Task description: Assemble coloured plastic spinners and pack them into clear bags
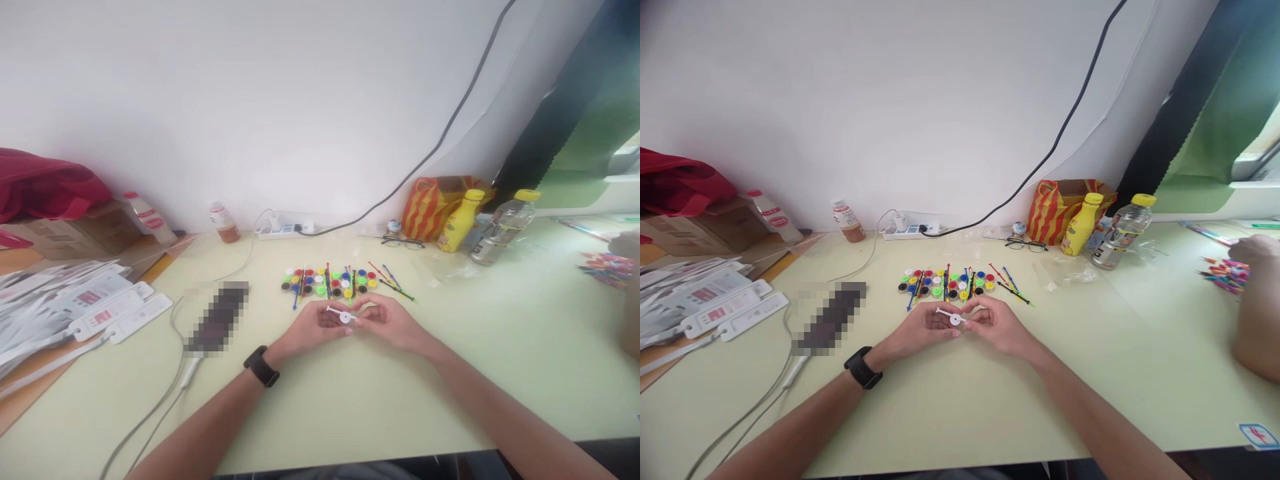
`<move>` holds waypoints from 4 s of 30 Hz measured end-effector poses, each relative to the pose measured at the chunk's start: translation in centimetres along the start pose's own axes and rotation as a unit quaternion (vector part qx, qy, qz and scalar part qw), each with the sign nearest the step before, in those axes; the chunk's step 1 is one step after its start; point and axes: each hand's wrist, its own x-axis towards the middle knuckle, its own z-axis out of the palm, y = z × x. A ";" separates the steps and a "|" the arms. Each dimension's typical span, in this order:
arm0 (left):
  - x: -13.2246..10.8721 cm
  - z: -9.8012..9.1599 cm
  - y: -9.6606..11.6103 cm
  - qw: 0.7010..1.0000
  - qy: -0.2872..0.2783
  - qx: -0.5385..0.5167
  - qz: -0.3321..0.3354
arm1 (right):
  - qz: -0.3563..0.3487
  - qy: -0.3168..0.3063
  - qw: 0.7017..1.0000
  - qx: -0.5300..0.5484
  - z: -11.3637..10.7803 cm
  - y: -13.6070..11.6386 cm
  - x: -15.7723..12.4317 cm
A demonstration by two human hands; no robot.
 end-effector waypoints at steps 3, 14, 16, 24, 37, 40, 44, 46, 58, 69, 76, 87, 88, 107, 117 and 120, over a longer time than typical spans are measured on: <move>0.0 0.1 0.3 1.000 0.007 -0.001 0.003 | -0.003 0.016 1.000 -0.013 0.1 0.1 0.0; -0.3 1.0 1.0 0.996 0.042 0.078 0.025 | 0.023 -0.005 0.994 -0.110 0.6 -0.8 -0.6; -0.4 1.1 0.7 0.993 0.052 0.094 0.040 | 0.023 -0.005 0.993 -0.115 0.6 -0.9 -0.7; -0.7 1.2 0.6 0.981 0.064 0.169 0.077 | 0.039 -0.035 0.992 -0.116 0.0 -1.4 -0.9; -1.0 1.3 0.5 0.984 0.041 0.157 0.068 | 0.049 -0.062 0.995 -0.057 -0.6 -1.7 -0.6; -1.0 1.4 0.8 0.992 0.040 0.108 0.060 | 0.045 -0.050 0.997 -0.040 -0.7 -1.6 -0.5; -1.1 1.3 1.7 0.999 -0.012 0.000 0.030 | 0.042 -0.033 0.998 -0.033 -0.9 -1.3 -0.4; -1.0 1.1 2.0 0.998 -0.035 -0.038 0.024 | 0.039 -0.032 0.998 -0.032 -1.0 -1.2 -0.3; -0.5 0.7 1.0 0.995 0.038 -0.094 0.011 | -0.021 0.060 0.993 -0.097 -0.6 -1.6 -0.5; -0.5 0.6 1.0 0.996 0.046 -0.078 0.020 | -0.007 0.024 0.994 -0.108 -0.9 -1.5 -0.1; -0.4 0.6 0.9 0.995 0.048 -0.085 0.014 | -0.007 0.013 0.994 -0.107 -0.6 -0.9 -0.2; -0.3 0.3 0.6 0.994 0.050 -0.092 0.012 | -0.021 0.042 0.993 -0.112 -1.0 -1.1 -0.2; -0.3 0.3 0.6 0.994 0.052 -0.097 0.010 | -0.021 0.045 0.993 -0.110 -1.0 -1.2 -0.2; -0.5 -1.0 1.3 0.945 0.051 -0.320 -0.036 | 0.011 0.089 0.993 -0.071 -1.4 -1.6 0.1; -0.4 -1.2 1.3 0.935 0.063 -0.347 -0.031 | 0.024 0.092 0.991 -0.098 -1.5 -1.6 0.1; -0.4 -0.8 1.4 0.954 0.052 -0.292 -0.052 | 0.015 0.072 0.992 -0.105 -1.4 -1.6 0.1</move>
